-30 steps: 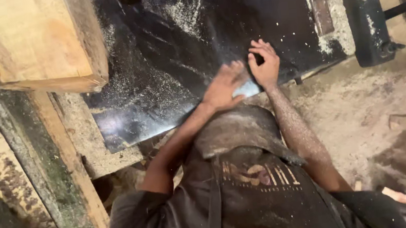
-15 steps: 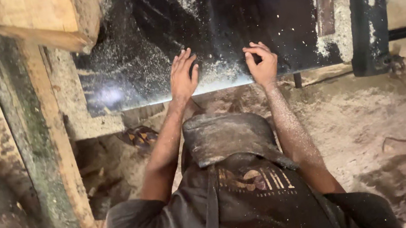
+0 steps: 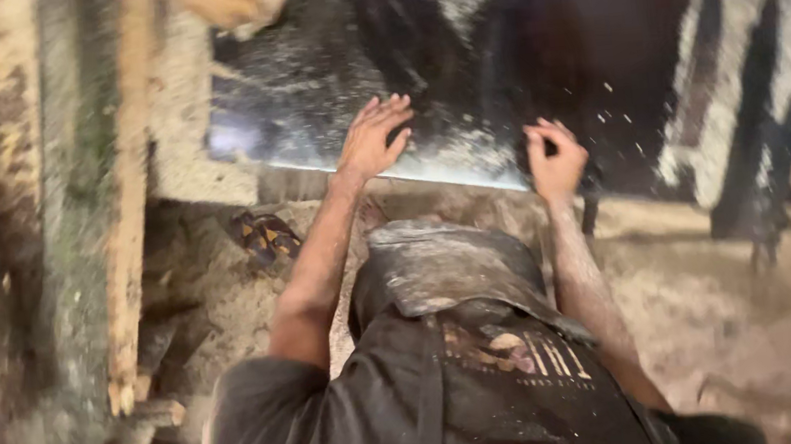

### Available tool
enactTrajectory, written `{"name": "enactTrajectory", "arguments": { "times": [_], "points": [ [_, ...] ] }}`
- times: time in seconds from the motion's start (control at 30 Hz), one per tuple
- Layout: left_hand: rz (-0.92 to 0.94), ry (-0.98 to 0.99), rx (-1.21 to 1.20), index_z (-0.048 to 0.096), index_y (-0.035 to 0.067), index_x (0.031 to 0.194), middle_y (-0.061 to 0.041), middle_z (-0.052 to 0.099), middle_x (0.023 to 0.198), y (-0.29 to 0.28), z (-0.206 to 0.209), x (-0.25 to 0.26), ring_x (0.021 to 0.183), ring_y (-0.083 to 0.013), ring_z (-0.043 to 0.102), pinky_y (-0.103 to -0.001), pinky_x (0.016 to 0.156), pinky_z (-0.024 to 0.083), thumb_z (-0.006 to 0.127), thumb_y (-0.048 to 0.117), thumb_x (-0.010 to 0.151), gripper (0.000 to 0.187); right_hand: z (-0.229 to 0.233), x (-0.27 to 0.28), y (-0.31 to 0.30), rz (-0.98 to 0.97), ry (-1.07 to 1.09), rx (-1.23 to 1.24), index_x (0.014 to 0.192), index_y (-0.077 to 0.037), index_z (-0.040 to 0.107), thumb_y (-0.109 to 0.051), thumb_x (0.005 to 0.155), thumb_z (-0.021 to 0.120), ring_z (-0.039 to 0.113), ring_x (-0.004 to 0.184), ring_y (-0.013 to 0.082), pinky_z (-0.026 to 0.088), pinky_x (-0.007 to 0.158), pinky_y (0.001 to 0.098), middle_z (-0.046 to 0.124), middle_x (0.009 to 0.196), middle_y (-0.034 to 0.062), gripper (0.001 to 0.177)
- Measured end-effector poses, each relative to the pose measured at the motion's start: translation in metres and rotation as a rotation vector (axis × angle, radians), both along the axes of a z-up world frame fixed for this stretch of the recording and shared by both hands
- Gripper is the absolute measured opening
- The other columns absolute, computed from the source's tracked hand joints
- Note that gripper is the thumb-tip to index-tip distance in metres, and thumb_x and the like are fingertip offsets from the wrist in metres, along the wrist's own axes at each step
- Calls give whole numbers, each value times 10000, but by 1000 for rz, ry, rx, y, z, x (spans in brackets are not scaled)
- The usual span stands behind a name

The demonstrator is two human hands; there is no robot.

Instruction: The person feeds a large wooden block into a saw and removes the cut boards from the work surface.

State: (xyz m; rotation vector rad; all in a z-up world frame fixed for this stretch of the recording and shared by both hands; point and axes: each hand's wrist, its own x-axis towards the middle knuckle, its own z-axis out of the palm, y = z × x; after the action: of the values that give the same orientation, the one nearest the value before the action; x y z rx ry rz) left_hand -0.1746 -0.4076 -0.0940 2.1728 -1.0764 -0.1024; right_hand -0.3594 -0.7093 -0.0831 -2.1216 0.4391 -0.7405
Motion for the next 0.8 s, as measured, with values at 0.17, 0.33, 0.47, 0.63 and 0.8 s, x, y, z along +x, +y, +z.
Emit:
{"name": "enactTrajectory", "arguments": {
  "times": [0.17, 0.33, 0.47, 0.63, 0.8],
  "points": [
    [458, -74, -68, 704, 93, 1269, -80, 594, 1490, 16, -16, 25, 1451, -235, 476, -426, 1260, 289, 630, 242, 981, 333, -7, 3, 3, 51, -43, 18, 1040, -17, 777, -92, 1005, 673, 739, 1115, 295, 470, 1167, 450, 779, 1041, 147, 133],
    [455, -108, -58, 693, 82, 1280, -102, 573, 1501, 20, -16, 25, 1451, -254, 466, -434, 1253, 283, 612, 239, 978, 350, -9, 4, 9, 36, -76, 50, 1021, 16, 758, -88, 1033, 663, 736, 1108, 275, 456, 1178, 473, 775, 1017, 126, 142],
    [459, -87, -50, 697, 87, 1273, -96, 582, 1493, 15, -16, 22, 1447, -253, 476, -444, 1249, 292, 619, 243, 979, 342, -10, 3, 7, 22, -63, 55, 1004, 20, 755, -75, 1036, 669, 739, 1097, 271, 446, 1183, 476, 777, 999, 120, 132],
    [450, -75, -98, 713, 83, 1244, -99, 600, 1481, 15, -12, 26, 1442, -260, 490, -439, 1250, 303, 639, 220, 973, 313, -5, 8, 7, -31, -47, 55, 983, 13, 753, -59, 1011, 683, 748, 1075, 273, 488, 1141, 464, 777, 984, 123, 104],
    [452, -46, -107, 725, 80, 1232, -116, 594, 1476, 14, -7, 28, 1430, -277, 492, -448, 1244, 293, 651, 205, 960, 308, 4, 12, 11, -47, -9, 32, 960, 14, 744, -18, 994, 682, 751, 1088, 288, 488, 1142, 461, 791, 987, 120, 78]
  ]
}}
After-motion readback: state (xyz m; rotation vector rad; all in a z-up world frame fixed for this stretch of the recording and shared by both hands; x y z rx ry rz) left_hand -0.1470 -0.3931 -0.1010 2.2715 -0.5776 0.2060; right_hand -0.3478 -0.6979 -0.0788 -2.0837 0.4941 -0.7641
